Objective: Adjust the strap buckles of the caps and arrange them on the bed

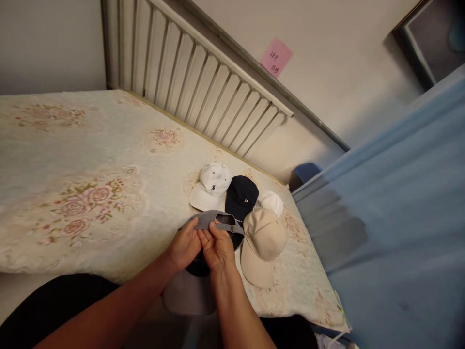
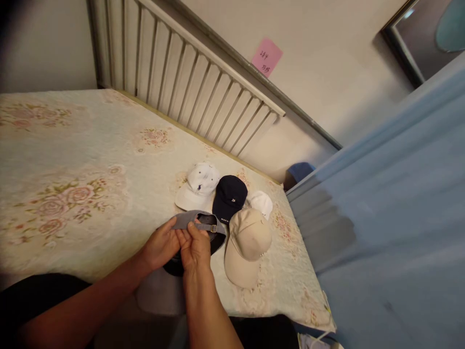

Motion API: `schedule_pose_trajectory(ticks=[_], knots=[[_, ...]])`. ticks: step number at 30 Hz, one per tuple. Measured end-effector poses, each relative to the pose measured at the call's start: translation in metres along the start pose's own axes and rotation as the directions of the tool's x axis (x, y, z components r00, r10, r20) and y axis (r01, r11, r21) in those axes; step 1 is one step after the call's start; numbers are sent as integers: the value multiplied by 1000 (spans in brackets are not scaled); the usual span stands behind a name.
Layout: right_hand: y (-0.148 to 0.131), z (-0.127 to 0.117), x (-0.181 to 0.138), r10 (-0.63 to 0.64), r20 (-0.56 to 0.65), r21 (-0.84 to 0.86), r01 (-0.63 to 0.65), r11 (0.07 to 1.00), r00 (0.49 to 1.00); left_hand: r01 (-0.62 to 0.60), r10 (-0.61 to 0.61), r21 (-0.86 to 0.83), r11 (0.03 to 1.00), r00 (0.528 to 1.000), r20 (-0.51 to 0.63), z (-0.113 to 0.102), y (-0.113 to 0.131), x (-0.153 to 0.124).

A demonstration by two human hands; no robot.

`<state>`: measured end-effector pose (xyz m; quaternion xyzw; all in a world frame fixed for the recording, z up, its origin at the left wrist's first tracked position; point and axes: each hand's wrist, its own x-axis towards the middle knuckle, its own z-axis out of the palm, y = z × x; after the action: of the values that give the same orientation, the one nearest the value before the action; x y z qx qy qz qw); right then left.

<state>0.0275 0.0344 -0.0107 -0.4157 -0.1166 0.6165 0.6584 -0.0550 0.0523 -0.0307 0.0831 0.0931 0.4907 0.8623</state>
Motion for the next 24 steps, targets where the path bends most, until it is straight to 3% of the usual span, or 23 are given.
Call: schedule_pose_trajectory(ticks=[8,16,24], knots=[[-8,-3,-12,-7,-9,24,7,1000,1000,25,-23,-32,999,998,52,11,-4,-13],[-33,-17,-39,-42,1,110,42,993,999,-35,21,-73,997,982,-189,26,-25,-29],[-52,-41,-65,-31,3,192,30,981,1000,-123,45,-196,973,931,-362,42,-42,-32]])
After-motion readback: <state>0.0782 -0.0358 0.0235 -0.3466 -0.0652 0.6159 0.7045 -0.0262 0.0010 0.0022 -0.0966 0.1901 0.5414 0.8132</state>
